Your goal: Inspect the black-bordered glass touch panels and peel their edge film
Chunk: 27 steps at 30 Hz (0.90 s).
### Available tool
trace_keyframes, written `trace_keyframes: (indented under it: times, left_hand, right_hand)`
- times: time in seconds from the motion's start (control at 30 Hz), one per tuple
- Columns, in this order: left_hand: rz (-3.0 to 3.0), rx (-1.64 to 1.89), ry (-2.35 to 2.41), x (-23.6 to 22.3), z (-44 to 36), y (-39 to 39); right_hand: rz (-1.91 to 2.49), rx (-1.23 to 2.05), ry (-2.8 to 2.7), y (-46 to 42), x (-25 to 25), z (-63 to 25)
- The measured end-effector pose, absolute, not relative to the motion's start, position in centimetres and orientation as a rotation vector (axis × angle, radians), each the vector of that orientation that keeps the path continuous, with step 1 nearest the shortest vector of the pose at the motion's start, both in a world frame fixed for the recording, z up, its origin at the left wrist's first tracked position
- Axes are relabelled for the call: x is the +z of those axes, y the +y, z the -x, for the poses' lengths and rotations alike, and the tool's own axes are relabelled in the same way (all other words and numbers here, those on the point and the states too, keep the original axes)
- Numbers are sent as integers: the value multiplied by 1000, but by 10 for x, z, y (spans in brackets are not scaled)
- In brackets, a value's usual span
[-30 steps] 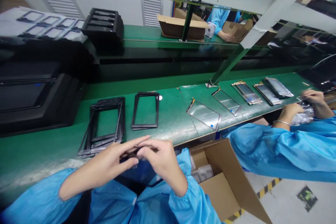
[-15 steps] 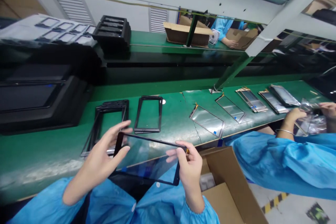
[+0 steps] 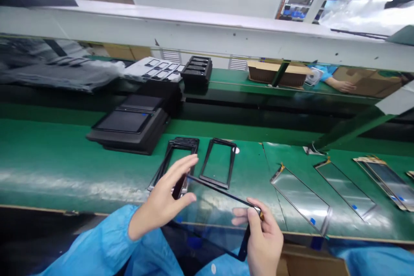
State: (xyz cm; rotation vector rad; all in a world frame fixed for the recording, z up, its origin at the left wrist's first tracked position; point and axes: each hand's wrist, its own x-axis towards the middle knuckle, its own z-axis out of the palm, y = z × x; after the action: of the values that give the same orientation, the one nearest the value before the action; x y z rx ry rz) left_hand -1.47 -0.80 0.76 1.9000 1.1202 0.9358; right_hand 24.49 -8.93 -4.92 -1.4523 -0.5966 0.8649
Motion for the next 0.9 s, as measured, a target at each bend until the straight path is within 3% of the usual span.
trace_keyframes:
  times: [0.13, 0.4, 0.5, 0.6, 0.73, 0.9]
  left_hand:
    - [-1278, 1060, 1010, -4, 37, -9]
    - [-848, 1282, 868, -35, 45, -37]
    - [-874, 1478, 1107, -25, 56, -33]
    - [-1331, 1689, 1511, 3, 107, 2]
    - [-2154, 1217, 2082, 25, 200, 79]
    - [-2223, 887, 2159, -2, 252, 128]
  right_hand:
    - [1349, 935, -545, -66, -47, -237]
    - [1130, 1134, -454, -37, -46, -176]
    - [1045, 1262, -629, -32, -51, -162]
    - [1061, 1190, -786, -35, -59, -171]
    - [1236, 1040, -873, -47, -74, -208]
    - [1538, 806, -863, -52, -99, -278]
